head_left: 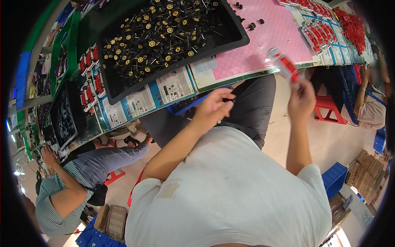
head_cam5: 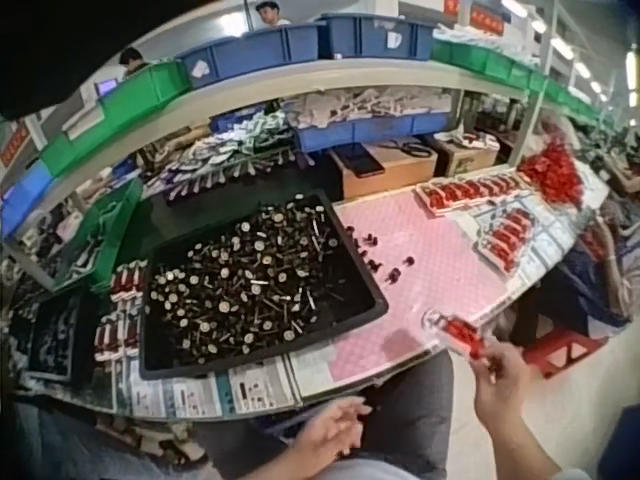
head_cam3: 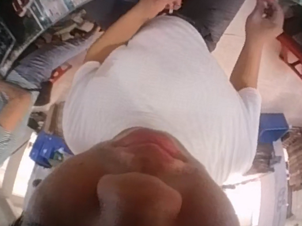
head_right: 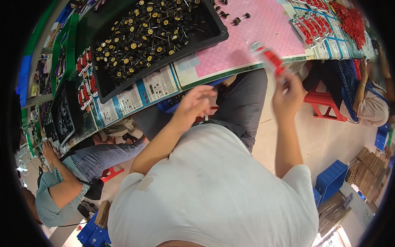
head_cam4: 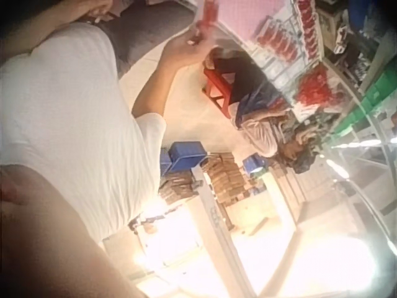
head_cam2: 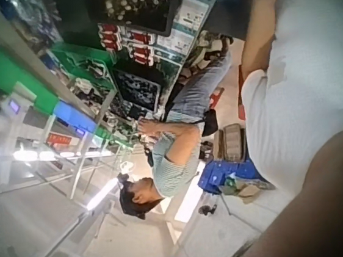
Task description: Assembling small plastic toy cars by manually inserting internal parts into the chassis.
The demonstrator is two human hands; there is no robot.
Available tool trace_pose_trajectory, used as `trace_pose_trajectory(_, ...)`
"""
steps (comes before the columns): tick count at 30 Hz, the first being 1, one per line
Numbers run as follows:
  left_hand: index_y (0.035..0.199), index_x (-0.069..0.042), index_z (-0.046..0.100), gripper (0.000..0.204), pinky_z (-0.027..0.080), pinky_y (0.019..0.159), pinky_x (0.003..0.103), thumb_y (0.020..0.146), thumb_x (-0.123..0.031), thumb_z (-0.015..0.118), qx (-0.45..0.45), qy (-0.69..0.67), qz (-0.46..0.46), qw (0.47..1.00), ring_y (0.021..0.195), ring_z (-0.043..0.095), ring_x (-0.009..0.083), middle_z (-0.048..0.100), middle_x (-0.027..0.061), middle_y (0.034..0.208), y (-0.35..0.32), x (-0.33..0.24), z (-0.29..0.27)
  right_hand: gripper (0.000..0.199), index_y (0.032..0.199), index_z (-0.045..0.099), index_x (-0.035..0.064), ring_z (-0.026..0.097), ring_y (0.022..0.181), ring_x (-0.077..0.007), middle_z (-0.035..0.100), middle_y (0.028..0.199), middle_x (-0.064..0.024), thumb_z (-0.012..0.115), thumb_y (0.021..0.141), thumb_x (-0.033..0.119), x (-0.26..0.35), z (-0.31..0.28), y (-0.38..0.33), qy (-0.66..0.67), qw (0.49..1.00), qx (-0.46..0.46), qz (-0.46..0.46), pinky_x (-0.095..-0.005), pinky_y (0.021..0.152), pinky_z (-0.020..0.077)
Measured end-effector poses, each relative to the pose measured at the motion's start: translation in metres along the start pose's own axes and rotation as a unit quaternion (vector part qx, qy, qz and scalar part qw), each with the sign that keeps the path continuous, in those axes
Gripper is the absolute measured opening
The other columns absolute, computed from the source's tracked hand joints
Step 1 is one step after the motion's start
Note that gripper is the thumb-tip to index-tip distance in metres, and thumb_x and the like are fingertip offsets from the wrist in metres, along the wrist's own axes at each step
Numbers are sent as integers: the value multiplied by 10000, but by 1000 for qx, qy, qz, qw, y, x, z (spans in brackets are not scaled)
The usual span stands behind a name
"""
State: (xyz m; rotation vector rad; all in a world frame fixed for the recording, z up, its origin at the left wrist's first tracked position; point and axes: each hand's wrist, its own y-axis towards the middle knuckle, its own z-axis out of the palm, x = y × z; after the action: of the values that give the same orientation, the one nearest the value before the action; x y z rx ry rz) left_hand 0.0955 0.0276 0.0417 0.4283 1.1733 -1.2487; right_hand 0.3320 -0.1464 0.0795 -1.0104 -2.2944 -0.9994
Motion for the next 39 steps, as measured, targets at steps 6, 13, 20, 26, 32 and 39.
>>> trace_pose_trajectory(6,1330,-102,423,422,430,439,199,956,-179,604,32,-169,71,983,597,583,87,638,119,1195,14,-1,20,151,910,657,-7,604,716,-171,647,930,-145,739,783,-15,53,-2,-25,195,964,85,-160,-278,626,508)
trace_pose_trajectory(13,1181,-31,547,309,477,497,195,942,-190,660,-23,-153,122,980,644,608,78,670,122,1056,-3,-19,-7,150,942,670,0,610,696,-196,649,893,-96,729,805,11,76,61,85,138,952,166,-216,-293,633,496)
trace_pose_trajectory(20,1158,-53,585,248,388,449,172,969,-205,637,-109,-113,112,981,545,537,29,644,7,767,-34,-7,-15,143,905,737,59,703,842,-323,709,891,-151,654,789,55,130,179,156,-277,766,370,-447,-413,734,562)
trace_pose_trajectory(26,1160,-57,590,268,404,457,174,965,-230,654,-139,-82,123,979,547,544,33,635,5,773,-54,-4,-25,128,881,720,33,685,894,-366,694,909,-189,622,799,41,125,179,159,-279,755,434,-404,-428,801,546)
trace_pose_trajectory(32,1220,-62,546,308,433,491,200,983,-249,604,-130,-133,159,970,601,553,52,651,43,918,-46,-6,-42,177,1080,643,-13,638,914,-236,615,1055,-133,612,905,-15,146,103,131,86,876,362,-305,-300,819,500)
trace_pose_trajectory(39,1227,-86,521,325,467,517,216,963,-240,631,-114,-154,153,969,601,571,65,634,24,838,-34,-14,-33,206,1022,681,7,593,1125,-321,526,1358,-178,666,825,-55,138,64,-26,202,888,363,-198,-371,887,518)
